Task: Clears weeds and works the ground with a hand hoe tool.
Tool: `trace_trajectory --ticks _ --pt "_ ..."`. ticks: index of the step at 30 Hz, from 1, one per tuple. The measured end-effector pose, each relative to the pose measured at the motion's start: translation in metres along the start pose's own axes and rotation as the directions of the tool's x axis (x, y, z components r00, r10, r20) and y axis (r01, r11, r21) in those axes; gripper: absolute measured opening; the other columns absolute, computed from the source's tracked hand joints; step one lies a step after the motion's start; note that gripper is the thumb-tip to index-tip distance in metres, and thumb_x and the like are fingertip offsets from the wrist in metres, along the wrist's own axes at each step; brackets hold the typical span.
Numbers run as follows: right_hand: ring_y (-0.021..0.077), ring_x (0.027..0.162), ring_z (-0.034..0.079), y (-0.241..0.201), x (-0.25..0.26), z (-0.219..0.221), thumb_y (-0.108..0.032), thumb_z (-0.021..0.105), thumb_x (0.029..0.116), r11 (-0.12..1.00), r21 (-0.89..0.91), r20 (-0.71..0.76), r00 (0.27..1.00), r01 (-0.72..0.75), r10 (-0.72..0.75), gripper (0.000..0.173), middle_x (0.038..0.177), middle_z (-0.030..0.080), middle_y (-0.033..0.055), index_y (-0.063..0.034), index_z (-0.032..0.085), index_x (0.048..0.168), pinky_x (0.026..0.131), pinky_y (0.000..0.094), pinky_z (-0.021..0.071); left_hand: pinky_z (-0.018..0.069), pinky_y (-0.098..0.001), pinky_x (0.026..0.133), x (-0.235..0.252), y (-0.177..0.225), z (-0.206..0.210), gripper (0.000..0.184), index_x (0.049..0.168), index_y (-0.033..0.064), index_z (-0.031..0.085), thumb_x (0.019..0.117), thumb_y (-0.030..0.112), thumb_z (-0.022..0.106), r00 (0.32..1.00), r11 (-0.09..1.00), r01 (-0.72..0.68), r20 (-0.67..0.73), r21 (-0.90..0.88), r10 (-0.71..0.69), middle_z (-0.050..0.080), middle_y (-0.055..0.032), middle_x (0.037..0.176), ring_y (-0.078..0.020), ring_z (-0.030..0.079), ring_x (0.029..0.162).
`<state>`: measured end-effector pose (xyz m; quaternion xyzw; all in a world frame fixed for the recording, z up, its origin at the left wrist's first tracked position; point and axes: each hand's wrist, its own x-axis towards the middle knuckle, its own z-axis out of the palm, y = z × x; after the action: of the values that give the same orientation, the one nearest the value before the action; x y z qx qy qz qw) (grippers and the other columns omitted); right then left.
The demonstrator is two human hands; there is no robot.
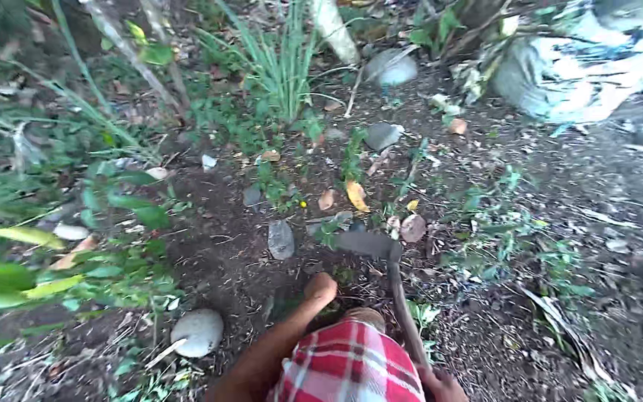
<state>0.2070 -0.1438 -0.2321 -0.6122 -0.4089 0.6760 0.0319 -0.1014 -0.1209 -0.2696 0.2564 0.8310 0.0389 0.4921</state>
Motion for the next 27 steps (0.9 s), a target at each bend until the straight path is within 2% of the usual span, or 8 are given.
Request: trace_trajectory --ticks 4,7,10,13,17,21,25,27 --pt "0.0130 0.039 0.054 -0.020 0.004 -0.009 -0.035 0.035 0.1122 0.963 0.262 -0.121 0.992 0.055 -0.023 0.044 0.052 0.054 0.0022 -0.0040 0.056 0.089 0.039 0.0293 0.0519 0.0454 -0.0649 0.103 -0.013 -0.036 0.000 0.045 0.131 -0.0039 0.061 0.1081 0.032 0.045 0.999 0.984 0.024 0.042 0.179 -0.032 0.061 -0.0286 0.135 -0.0441 0.058 0.129" --pt "0.0107 0.042 0.054 -0.004 -0.017 0.001 -0.028 0.035 0.1119 0.982 0.175 -0.072 0.994 -0.069 0.082 0.036 0.055 0.054 0.0000 -0.0032 0.056 0.097 0.042 0.0278 0.0512 0.0353 -0.0652 0.112 -0.026 -0.038 -0.007 0.055 0.130 -0.0056 0.063 0.1085 0.042 0.047 0.996 0.934 -0.079 -0.017 0.347 0.091 0.055 -0.0309 0.142 -0.0463 0.048 0.137" --pt "0.0077 0.048 0.049 0.008 -0.044 0.006 -0.033 0.042 0.1105 0.954 -0.145 0.061 0.960 -0.262 0.273 0.029 0.065 0.050 -0.0033 -0.0073 0.052 0.118 0.048 0.0259 0.0482 0.0411 -0.0631 0.107 -0.014 -0.026 -0.005 0.046 0.124 -0.0055 0.067 0.1053 0.035 0.058 0.837 0.839 -0.372 -0.247 0.397 0.488 0.059 -0.0298 0.133 -0.0469 0.053 0.130" --pt "0.0069 0.045 0.048 -0.008 -0.052 0.008 -0.028 0.047 0.1102 0.951 -0.158 0.013 0.962 -0.267 0.273 0.023 0.061 0.051 -0.0034 -0.0072 0.056 0.111 0.045 0.0231 0.0465 0.0509 -0.0593 0.099 0.015 0.010 -0.022 0.035 0.133 -0.0032 0.061 0.1081 0.019 0.051 0.713 0.699 -0.547 -0.180 0.461 0.677 0.052 -0.0222 0.149 -0.0439 0.060 0.124" --pt "0.0101 0.042 0.053 -0.002 -0.051 -0.004 -0.022 0.047 0.1087 0.973 0.000 -0.067 0.971 -0.229 0.228 0.022 0.057 0.053 0.0000 -0.0020 0.054 0.104 0.043 0.0259 0.0508 0.0481 -0.0640 0.098 0.068 0.041 -0.039 0.053 0.152 -0.0097 0.036 0.1002 -0.007 0.047 0.868 0.780 -0.252 -0.222 0.572 0.444 0.036 -0.0313 0.158 -0.0523 0.056 0.125" --pt "0.0093 0.041 0.052 0.001 -0.063 0.002 -0.021 0.043 0.1094 0.975 0.114 -0.138 0.969 -0.190 0.205 0.023 0.054 0.052 -0.0006 -0.0028 0.053 0.101 0.041 0.0257 0.0509 0.0496 -0.0662 0.093 0.078 0.026 -0.044 0.028 0.114 -0.0093 0.067 0.1052 0.011 0.050 0.959 0.868 -0.150 -0.145 0.473 0.244 0.065 -0.0321 0.123 -0.0492 0.062 0.118" --pt "0.0077 0.041 0.052 -0.032 -0.059 0.023 -0.017 0.042 0.1110 0.984 0.138 -0.246 0.958 -0.114 0.145 0.023 0.056 0.052 -0.0007 0.0004 0.054 0.101 0.042 0.0245 0.0510 0.0509 -0.0649 0.092 0.032 0.012 -0.037 0.036 0.111 -0.0088 0.069 0.1083 0.018 0.045 0.946 0.946 -0.157 -0.231 0.283 0.226 0.068 -0.0311 0.118 -0.0472 0.065 0.114" --pt "0.0062 0.040 0.052 -0.045 -0.052 0.036 -0.017 0.043 0.1104 0.979 0.201 -0.304 0.952 0.018 0.045 0.023 0.054 0.054 -0.0019 -0.0009 0.055 0.100 0.041 0.0222 0.0499 0.0497 -0.0604 0.098 -0.032 0.032 -0.061 0.032 0.121 -0.0090 0.063 0.1081 0.013 0.045 0.990 0.969 -0.080 -0.092 0.236 0.104 0.064 -0.0292 0.128 -0.0438 0.062 0.122"
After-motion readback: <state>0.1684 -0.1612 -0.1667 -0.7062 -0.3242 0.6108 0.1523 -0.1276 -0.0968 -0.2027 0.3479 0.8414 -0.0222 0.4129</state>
